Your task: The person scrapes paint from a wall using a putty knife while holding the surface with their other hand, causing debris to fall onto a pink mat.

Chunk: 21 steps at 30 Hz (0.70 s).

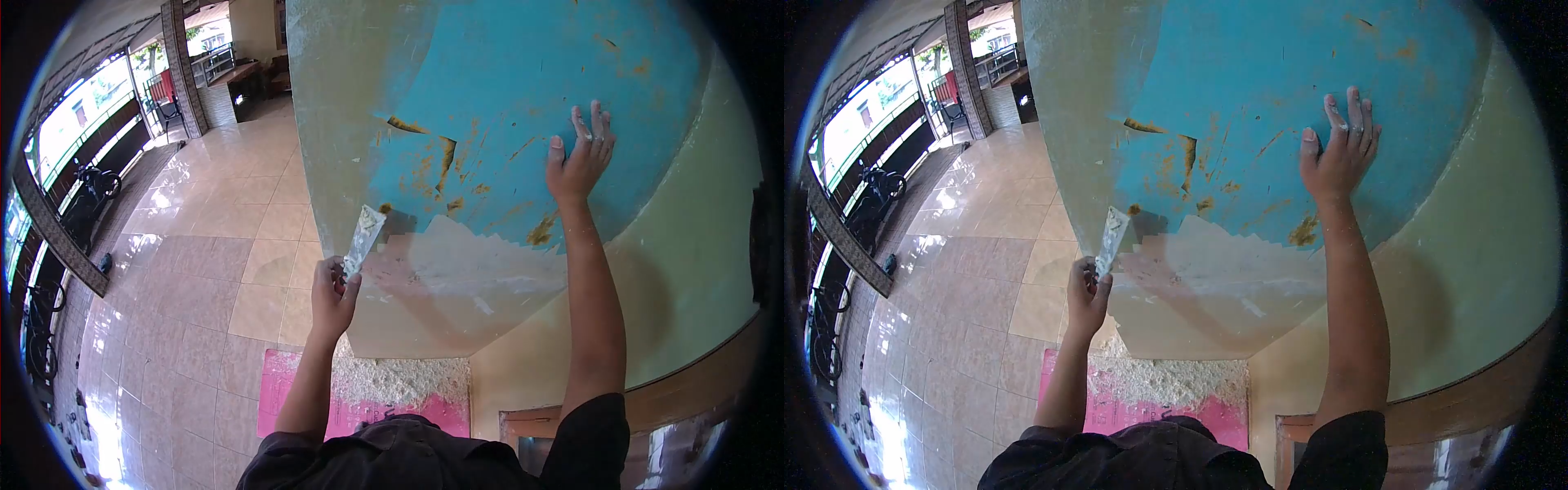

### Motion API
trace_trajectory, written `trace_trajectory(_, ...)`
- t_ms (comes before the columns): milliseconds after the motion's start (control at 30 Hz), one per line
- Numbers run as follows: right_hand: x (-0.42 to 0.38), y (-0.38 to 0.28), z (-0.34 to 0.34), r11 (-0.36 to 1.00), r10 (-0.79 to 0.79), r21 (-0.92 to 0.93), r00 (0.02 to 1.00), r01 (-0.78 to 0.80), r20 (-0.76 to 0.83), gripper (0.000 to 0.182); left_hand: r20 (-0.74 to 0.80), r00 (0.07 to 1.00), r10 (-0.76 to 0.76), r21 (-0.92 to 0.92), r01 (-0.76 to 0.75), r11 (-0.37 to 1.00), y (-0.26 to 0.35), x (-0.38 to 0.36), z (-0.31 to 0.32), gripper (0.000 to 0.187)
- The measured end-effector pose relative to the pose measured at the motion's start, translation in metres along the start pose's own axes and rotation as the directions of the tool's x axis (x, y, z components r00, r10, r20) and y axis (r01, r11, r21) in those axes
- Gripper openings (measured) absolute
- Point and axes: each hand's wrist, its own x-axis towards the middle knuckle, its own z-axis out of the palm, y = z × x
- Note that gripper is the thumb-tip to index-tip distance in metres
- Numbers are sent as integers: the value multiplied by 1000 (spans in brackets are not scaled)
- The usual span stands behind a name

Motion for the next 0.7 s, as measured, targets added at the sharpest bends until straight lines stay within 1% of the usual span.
trace_trajectory(67, 1, 0, -1, 1000, 6, 16, 1000, -6, 0, 45, -105, 993, -51, 306, 81, 949, 18, 11, 2, 30)
trace_trajectory(100, 0, -1, -2, 1000, 6, 15, 1000, -6, -1, 45, -147, 989, -1, 380, 57, 923, 17, 13, 2, 27)
trace_trajectory(133, 0, -1, -3, 1000, 14, 9, 1000, -14, 15, 45, -147, 989, 1, 379, 55, 924, 15, 15, 2, 27)
trace_trajectory(200, 0, 1, -2, 1000, 19, 0, 999, -19, 31, 46, -79, 995, -57, 532, 90, 842, 11, 18, -1, 22)
trace_trajectory(233, 0, 1, -2, 1000, 12, 5, 1000, -12, 25, 46, -116, 993, -29, 531, 87, 843, 5, 23, -4, 22)
trace_trajectory(400, -1, 2, -1, 1000, 2, 14, 1000, -2, 12, 47, -111, 993, -50, 542, 103, 834, 0, 24, -10, 24)
trace_trajectory(467, -1, 1, -2, 1000, 11, -6, 1000, -10, 16, 47, -164, 979, -119, 397, 176, 901, -10, 16, -11, 24)
trace_trajectory(500, -2, 1, -2, 1000, 12, -8, 1000, -11, 17, 47, -161, 980, -119, 397, 175, 901, -18, 9, -9, 24)
trace_trajectory(567, -1, 1, -1, 1000, 11, -1, 1000, -11, 8, 46, -210, 964, -162, 251, 213, 944, -34, -7, -7, 23)
trace_trajectory(600, -1, 0, 0, 1000, 11, 2, 1000, -11, 8, 46, -212, 964, -162, 252, 214, 944, -38, -13, -7, 23)
trace_trajectory(667, -2, 1, 1, 1000, 12, -3, 1000, -12, 2, 46, -233, 949, -212, 46, 228, 973, -42, -23, -3, 22)
trace_trajectory(700, -2, 1, 1, 1000, 11, 1, 1000, -11, 3, 46, -202, 938, -280, -214, 237, 948, -34, -26, -2, 19)
